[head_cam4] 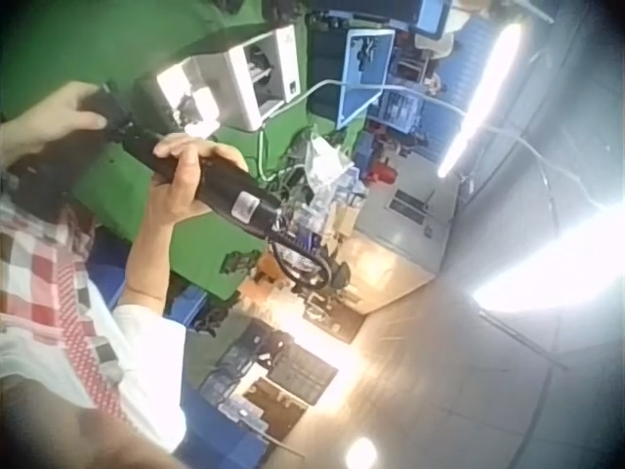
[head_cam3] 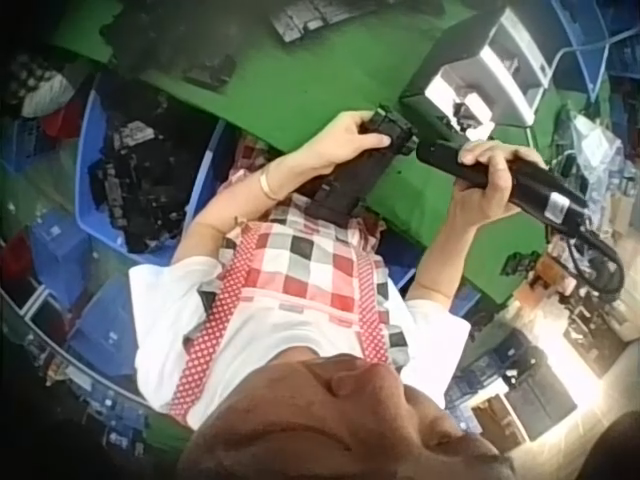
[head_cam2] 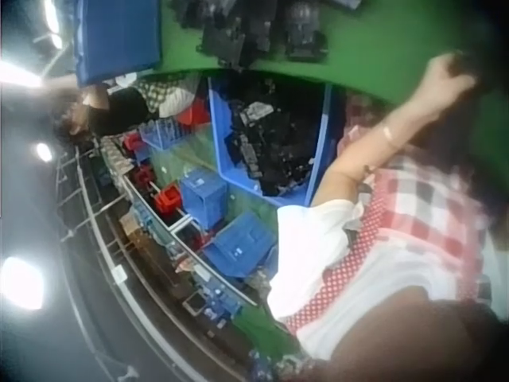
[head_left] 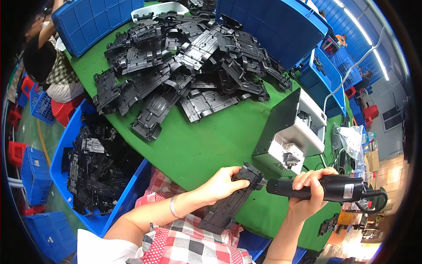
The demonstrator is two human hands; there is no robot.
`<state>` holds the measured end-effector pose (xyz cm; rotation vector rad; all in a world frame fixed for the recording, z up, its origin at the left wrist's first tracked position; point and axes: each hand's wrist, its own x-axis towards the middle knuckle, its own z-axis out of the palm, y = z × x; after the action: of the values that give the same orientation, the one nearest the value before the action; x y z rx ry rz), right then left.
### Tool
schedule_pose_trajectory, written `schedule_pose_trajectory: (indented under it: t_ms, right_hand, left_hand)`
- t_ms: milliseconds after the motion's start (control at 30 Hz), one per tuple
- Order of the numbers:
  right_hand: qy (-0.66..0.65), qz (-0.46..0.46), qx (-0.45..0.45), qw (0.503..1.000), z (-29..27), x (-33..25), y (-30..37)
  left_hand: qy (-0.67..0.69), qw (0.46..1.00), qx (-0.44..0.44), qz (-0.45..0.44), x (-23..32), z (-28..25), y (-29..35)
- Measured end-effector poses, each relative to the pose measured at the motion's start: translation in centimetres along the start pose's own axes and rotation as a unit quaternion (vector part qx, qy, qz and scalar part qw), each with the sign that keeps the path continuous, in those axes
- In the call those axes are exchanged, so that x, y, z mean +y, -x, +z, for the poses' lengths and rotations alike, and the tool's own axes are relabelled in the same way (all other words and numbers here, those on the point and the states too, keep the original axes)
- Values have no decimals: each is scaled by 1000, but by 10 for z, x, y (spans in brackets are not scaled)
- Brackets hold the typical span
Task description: The person assembles black plastic parts using an electric screwdriver.
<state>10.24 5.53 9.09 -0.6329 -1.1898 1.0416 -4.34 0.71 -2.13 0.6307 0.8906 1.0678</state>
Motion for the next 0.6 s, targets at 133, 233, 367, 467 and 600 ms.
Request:
schedule_pose_trajectory:
  t_ms: [133,233,367,467,600]
  right_hand:
    - [7,5,-3,1000,0,6,0]
    - [12,6,1,1000,2,7,0]
    - [-5,-120,32,992,-5,-2,-19]
    - [-13,-338,49,940,-11,-36,-70]
    - [231,-218,28,948,-11,-27,-109]
  left_hand:
    - [4,1000,2,-2,1,-1,1]
    - [-1,1000,-5,-7,1,-2,1]
    - [2,1000,-1,-2,2,0,0]
    - [0,1000,-5,-16,4,0,4]
    - [3,1000,-1,-10,4,-1,2]
